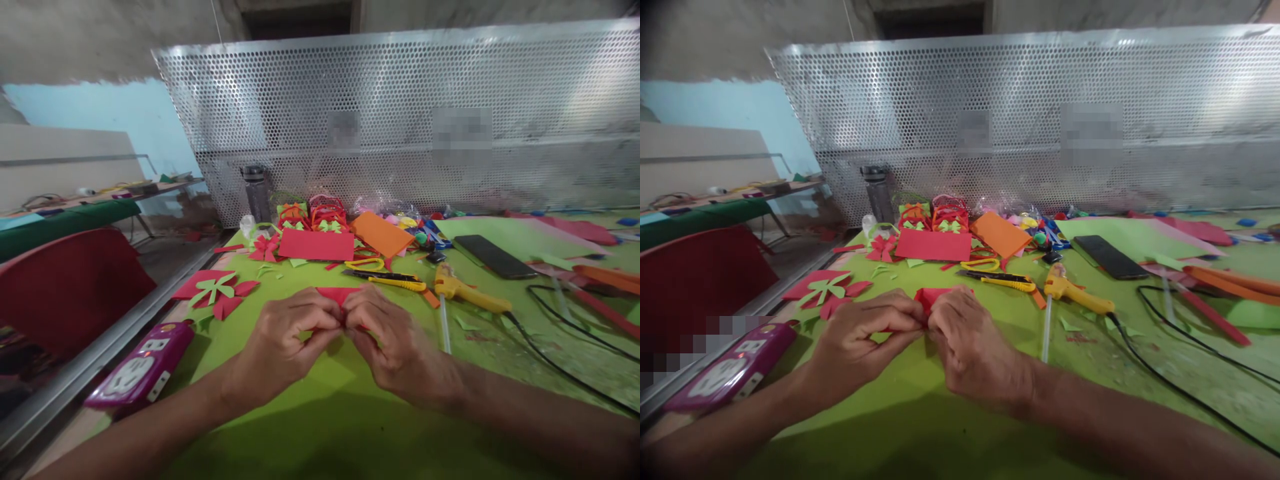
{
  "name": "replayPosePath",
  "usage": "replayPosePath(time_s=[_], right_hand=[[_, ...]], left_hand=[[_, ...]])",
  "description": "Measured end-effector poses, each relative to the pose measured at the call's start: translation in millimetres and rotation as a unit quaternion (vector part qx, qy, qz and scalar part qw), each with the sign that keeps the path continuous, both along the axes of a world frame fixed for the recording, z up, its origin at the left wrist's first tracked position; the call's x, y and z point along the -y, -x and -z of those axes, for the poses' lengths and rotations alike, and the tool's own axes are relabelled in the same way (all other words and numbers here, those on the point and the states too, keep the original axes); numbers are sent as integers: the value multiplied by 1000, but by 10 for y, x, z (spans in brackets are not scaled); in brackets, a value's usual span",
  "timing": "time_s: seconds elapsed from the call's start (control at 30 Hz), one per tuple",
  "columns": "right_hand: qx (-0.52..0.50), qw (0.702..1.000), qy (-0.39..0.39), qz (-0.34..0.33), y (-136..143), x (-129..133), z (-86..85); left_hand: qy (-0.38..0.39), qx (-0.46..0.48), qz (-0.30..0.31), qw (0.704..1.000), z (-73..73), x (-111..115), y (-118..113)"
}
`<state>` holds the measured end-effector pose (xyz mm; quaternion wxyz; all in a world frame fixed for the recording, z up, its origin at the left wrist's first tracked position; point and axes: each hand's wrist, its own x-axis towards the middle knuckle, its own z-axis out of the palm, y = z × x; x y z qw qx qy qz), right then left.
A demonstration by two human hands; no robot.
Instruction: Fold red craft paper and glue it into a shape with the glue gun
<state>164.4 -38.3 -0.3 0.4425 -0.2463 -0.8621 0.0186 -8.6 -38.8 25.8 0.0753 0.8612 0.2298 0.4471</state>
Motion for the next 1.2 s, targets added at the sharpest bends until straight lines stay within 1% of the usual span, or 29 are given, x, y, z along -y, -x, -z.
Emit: replayPosePath(time_s=[0.2,0.33,0.5,0.67,0.8,0.87,1.03,1.13,1.2], right_hand=[[-7,1000,-12,-7,8,8,2],[3,1000,-11,12,0,19,-9],[4,1000,-8,25,-8,28,-16],[-61,997,40,39,2,23,-13],[-79,989,104,65,8,-2,-32],[-81,988,118,64,7,-24,-30],[-89,989,101,55,-7,-57,-9],[-102,989,98,41,-13,-58,-17],[-113,988,101,33,-17,-57,-29]], left_hand=[[5,13,-17,1000,32,20,-16],[-9,15,-29,999,53,37,-10],[-4,19,-47,999,66,51,-6],[-26,39,-45,998,53,50,-14],[-25,68,-20,997,55,41,-10],[-29,77,-8,997,59,35,-4],[-36,85,1,996,68,19,9],[-35,94,-5,995,75,13,13],[-32,104,-23,994,75,15,14]])
